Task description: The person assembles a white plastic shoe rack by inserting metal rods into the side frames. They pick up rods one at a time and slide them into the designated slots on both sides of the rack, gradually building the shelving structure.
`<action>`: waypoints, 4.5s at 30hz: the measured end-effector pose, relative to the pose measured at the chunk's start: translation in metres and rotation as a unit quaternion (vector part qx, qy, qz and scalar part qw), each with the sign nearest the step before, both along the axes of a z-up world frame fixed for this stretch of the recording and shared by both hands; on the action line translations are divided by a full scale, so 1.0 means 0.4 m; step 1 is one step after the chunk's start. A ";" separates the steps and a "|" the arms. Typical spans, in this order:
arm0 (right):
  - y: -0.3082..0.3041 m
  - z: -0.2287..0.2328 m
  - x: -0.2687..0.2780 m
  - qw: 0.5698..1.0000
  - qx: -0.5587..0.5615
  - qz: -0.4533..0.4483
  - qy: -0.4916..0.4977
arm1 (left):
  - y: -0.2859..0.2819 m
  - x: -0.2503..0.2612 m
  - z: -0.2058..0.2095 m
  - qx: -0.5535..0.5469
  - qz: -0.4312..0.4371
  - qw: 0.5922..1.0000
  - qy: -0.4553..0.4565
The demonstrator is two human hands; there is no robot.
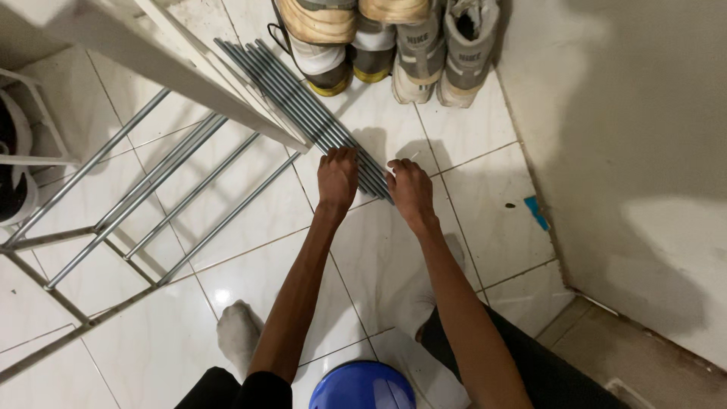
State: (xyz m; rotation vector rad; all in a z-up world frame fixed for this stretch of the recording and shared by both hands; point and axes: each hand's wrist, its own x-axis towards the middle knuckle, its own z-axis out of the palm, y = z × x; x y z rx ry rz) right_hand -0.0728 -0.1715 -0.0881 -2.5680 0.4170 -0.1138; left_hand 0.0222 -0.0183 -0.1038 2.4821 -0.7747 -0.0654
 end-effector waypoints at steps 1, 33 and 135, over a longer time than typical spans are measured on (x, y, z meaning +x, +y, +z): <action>0.004 -0.014 0.005 1.000 -0.004 0.001 0.004 | 0.003 0.003 -0.010 0.005 -0.002 1.000 0.007; -0.100 0.035 -0.022 0.975 0.177 -0.081 0.105 | -0.061 0.026 0.076 0.018 -0.088 0.995 -0.050; 0.684 0.471 0.184 0.926 0.052 0.373 0.033 | 0.847 -0.255 0.454 -0.140 0.278 0.915 -0.257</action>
